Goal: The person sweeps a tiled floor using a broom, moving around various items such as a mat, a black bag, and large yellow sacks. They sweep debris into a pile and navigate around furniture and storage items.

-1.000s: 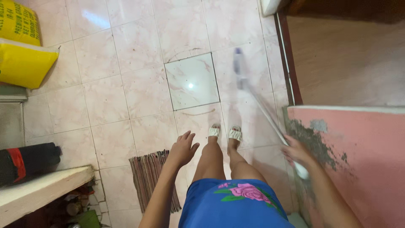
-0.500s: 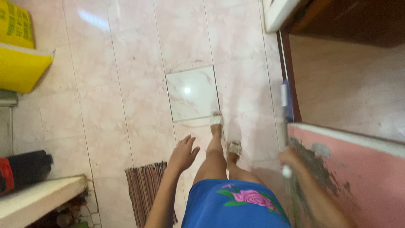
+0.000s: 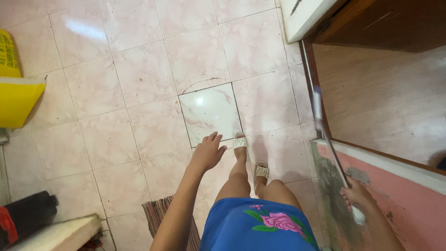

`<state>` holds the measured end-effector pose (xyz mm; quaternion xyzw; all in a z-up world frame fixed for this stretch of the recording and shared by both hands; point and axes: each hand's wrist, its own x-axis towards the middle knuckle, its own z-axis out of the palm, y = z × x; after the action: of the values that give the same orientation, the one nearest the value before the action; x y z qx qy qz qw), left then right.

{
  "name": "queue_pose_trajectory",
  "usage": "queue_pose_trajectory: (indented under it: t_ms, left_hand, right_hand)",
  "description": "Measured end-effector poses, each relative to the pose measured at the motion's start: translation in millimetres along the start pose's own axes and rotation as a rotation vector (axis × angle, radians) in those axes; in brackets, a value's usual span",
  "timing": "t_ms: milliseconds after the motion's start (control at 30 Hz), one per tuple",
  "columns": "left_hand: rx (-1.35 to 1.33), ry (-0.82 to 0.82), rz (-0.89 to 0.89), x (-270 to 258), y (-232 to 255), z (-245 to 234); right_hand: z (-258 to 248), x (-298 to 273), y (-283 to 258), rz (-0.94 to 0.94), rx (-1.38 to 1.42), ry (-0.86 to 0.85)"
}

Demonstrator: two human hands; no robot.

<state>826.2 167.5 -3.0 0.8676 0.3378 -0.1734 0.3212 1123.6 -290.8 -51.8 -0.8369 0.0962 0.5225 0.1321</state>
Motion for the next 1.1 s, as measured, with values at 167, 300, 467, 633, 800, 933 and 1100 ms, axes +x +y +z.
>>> queue_pose_trajectory:
  t_ms: [167,300,467,633,800,933,1100]
  left_hand:
    - [0.031,-0.021,0.029,13.0,-3.2,-13.6]
    - [0.047,-0.035,0.039,14.8,-4.4,-9.7]
    - [0.008,-0.063,0.023,6.5,-15.2,-4.5]
    - [0.009,-0.095,-0.01,-0.8,-20.2,-1.0]
    - [-0.017,-0.087,-0.035,-2.8,-13.9,-0.7]
    - [-0.012,-0.097,-0.036,-4.6,-7.4,2.0]
    - [-0.026,-0.059,-0.042,-5.7,-15.1,5.7]
  right_hand:
    - [47.5,53.1,-19.0,-0.059,-0.106,-0.031]
    - [47.8,49.3,-30.4,-0.129,-0.013,-0.122]
    - [1.7,13.3,-1.7,-0.004,0.075,-0.064]
    - [42.9,63.2,-34.4,-0.051,-0.189,0.008]
    - [154.0,55.9,-86.6,-0.178,0.068,-0.204]
    - [122.6,-2.6,-117.5,-0.068,0.282,-0.309]
    - [40.0,-42.9,-73.9,-0.056,0.191,-0.273]
